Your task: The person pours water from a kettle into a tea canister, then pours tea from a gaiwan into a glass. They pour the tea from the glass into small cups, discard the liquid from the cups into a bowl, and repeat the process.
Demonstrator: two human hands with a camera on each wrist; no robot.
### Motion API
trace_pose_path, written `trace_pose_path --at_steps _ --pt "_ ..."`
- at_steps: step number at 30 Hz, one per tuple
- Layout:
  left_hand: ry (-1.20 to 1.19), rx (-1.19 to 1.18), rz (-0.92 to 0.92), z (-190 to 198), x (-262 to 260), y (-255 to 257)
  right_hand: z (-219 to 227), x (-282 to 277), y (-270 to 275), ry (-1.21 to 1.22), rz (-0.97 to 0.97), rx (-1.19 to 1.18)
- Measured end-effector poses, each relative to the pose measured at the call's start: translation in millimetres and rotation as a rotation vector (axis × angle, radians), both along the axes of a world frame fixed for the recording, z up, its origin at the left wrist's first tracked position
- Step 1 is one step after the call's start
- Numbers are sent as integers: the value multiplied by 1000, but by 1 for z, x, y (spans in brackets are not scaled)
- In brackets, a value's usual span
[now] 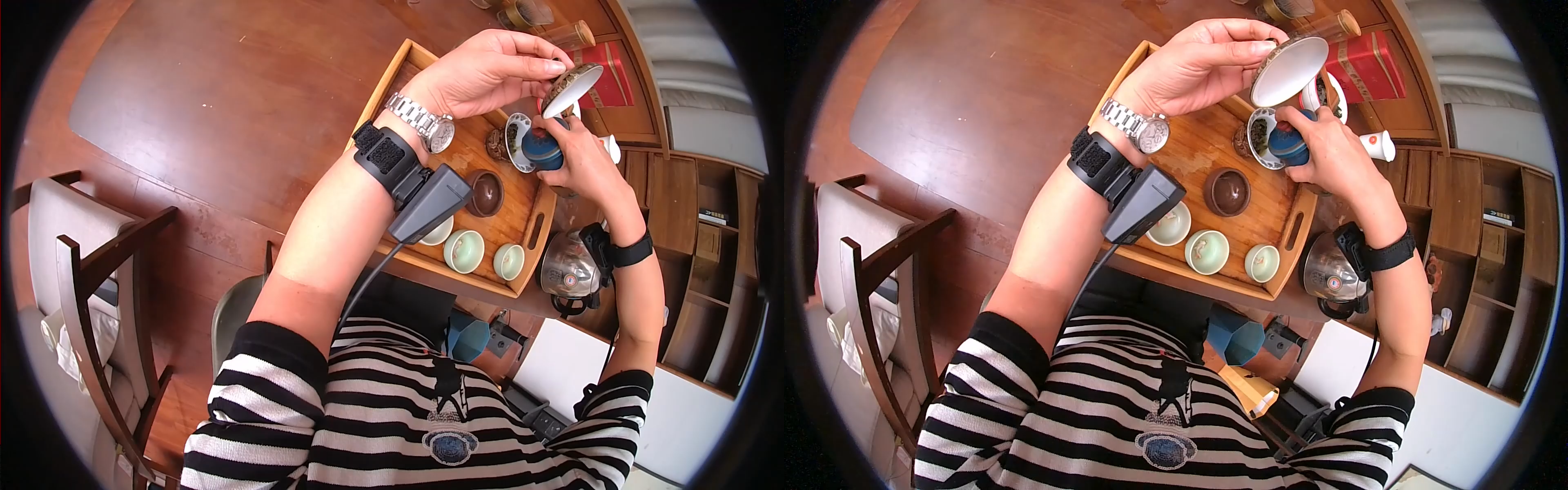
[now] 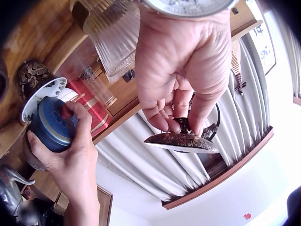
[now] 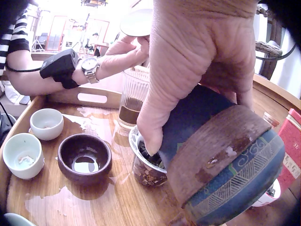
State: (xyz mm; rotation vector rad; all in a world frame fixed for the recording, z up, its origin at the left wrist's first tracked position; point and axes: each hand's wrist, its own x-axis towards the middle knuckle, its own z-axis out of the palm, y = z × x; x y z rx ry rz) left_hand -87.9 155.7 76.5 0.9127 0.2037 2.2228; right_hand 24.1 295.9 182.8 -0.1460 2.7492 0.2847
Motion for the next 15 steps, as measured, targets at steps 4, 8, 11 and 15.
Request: trace_pose_path --at_steps 4,8,11,15 --pt "1 -4 7 0 0 0 0 0 -1 -3 2 -3" --pt "1 -1 2 0 0 0 0 -1 0 -15 3 -13" --pt "4 2 0 0 0 0 0 -1 0 -12 4 -6" --pt "6 0 -11 1 0 -2 0 -1 0 -13 18 -19"
